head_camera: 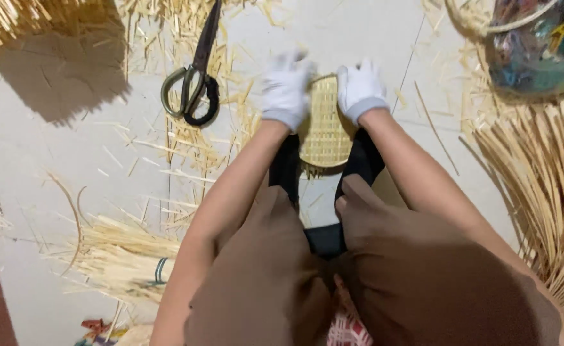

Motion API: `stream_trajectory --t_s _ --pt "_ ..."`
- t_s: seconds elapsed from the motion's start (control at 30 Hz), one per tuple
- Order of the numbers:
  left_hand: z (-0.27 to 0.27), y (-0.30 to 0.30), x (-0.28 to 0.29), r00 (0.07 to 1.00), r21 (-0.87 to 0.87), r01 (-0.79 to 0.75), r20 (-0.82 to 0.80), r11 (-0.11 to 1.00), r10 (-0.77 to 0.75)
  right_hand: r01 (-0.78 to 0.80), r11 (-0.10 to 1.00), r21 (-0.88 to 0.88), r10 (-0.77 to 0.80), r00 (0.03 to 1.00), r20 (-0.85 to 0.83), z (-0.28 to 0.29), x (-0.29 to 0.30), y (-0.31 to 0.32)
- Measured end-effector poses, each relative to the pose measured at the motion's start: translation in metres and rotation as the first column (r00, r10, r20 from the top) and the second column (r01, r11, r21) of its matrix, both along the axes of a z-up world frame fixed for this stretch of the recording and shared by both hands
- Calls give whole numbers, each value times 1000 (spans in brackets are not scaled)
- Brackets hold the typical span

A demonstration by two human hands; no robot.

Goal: Attaching a bamboo rim to a woven base and trimming the excess strips using scissors.

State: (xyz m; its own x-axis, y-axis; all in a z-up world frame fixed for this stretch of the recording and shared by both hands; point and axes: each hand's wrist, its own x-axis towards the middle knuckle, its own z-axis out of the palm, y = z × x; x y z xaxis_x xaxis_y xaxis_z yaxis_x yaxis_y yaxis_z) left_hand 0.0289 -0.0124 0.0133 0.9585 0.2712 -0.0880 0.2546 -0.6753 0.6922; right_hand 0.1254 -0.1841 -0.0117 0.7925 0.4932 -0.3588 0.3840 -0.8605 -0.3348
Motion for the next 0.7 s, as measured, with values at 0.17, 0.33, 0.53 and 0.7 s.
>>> stream_trajectory --t_s 0.17,0.33,0.53,0.7 --pt "-34 -5 -50 990 -13 -140 10 990 140 -36 999 35 37 999 -10 -32 11 -7" --pt "-47 -7 -43 979 -207 -190 34 960 201 -159 929 333 179 983 -31 38 -4 13" --pt "-64 -3 -55 958 -487 -261 -23 833 287 -423 899 110 430 902 -42 39 -6 32" --pt "-99 -27 -49 886 -537 -449 -162 714 434 -451 889 77 456 887 -69 28 3 38"
